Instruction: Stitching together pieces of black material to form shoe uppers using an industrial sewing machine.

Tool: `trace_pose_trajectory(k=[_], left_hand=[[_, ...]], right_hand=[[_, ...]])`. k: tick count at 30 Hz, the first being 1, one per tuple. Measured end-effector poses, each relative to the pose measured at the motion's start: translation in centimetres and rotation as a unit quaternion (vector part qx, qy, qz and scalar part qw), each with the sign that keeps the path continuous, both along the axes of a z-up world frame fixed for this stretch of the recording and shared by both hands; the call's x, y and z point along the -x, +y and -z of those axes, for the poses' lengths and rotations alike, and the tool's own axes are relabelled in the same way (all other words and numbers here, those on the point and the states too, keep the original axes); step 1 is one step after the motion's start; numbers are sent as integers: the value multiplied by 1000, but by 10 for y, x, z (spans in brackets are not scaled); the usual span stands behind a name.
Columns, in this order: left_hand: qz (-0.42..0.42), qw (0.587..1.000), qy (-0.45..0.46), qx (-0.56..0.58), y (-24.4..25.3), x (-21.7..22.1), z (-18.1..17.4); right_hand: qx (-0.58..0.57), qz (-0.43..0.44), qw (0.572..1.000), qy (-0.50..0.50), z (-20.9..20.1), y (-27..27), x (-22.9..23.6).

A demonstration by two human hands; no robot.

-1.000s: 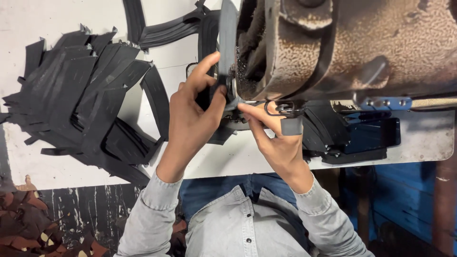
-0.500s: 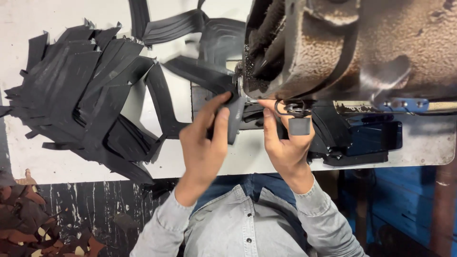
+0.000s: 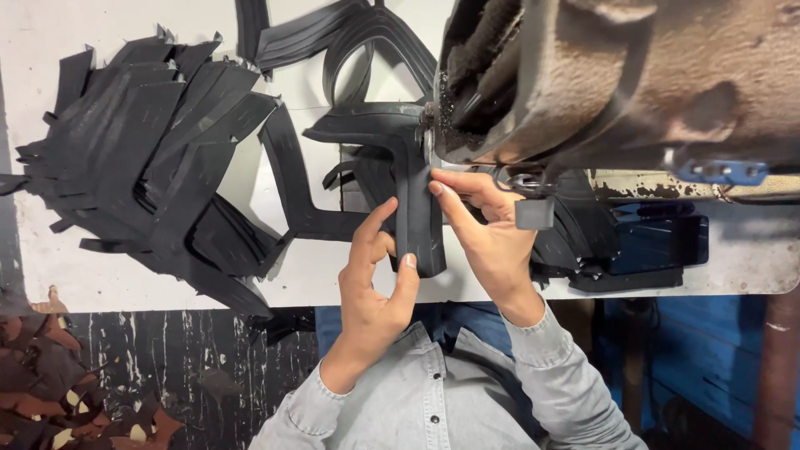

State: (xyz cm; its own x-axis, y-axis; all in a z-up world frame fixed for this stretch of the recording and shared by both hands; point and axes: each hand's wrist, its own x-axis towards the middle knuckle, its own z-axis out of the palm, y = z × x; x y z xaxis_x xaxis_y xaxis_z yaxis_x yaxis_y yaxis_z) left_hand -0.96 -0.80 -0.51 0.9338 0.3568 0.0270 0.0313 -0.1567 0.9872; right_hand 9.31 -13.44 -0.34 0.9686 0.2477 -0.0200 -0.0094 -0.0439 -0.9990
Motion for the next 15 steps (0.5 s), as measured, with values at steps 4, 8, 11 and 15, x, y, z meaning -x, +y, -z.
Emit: trace_pose_trajectory(k=[4,8,11,15], left_hand=[[7,1000,-25,-1,4,-7,-2],[6,998,-48,-50,6,-22,-9],[-3,1000,-15,23,6,-32,-9],[-3,997,-18,77,10,-50,-8]], right_hand=[[7,5,1000,7,2,-1,-1],[-5,15,999,44,6,-5,-2],[-16,12,999,45,5,-7,-3],[-26,7,999,25,2,-8,-7]])
